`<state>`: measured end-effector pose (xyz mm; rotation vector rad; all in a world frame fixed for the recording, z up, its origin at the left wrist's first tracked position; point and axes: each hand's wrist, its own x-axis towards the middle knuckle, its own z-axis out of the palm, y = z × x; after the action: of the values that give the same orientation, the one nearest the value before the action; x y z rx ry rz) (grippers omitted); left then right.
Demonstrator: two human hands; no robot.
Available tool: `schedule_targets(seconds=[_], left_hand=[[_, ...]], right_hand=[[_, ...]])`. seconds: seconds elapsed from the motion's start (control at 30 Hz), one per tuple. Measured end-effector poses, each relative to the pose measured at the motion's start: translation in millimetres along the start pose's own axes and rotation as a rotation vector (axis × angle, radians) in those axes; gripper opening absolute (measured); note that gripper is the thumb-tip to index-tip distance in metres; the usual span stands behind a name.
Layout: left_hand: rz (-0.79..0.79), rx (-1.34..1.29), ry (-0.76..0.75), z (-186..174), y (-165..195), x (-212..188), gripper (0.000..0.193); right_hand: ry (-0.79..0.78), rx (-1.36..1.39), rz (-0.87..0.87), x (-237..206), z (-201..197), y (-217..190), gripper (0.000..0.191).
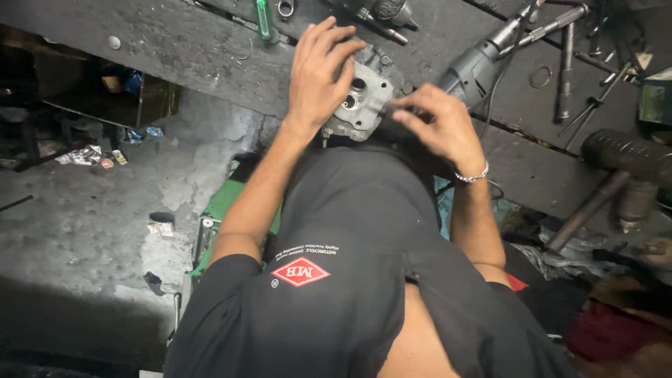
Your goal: The person cleans a metal engine cylinder head using a small metal tool to scrape residue from the surface and ports, then wipes the part with a cloth. The person repeats scraping and wiping on different areas of the cylinder head.
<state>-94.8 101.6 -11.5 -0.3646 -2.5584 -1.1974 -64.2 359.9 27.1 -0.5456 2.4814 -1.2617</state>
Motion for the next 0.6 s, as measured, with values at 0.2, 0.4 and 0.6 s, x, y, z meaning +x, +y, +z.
schedule_targets(seconds=[0.2, 0.4, 0.6], left_hand=[[-0.052, -0.002, -0.106, 10.5, -7.8, -7.4, 0.019], [-0.053, 0.016, -0.125, 7.8, -4.1, -4.0, 0.018], [-0.051, 0.025, -0.129, 5.6, -1.6, -3.0, 0.017]], right_hand=[[0.074, -0.157, 0.144, 0.6, -1.4, -25.5, 0.019], [-0.005, -0.139, 0.179, -0.6, -0.6, -26.1, 0.018], [0.045, -0.085, 0.255, -4.0, 6.3, -25.0, 0.018]])
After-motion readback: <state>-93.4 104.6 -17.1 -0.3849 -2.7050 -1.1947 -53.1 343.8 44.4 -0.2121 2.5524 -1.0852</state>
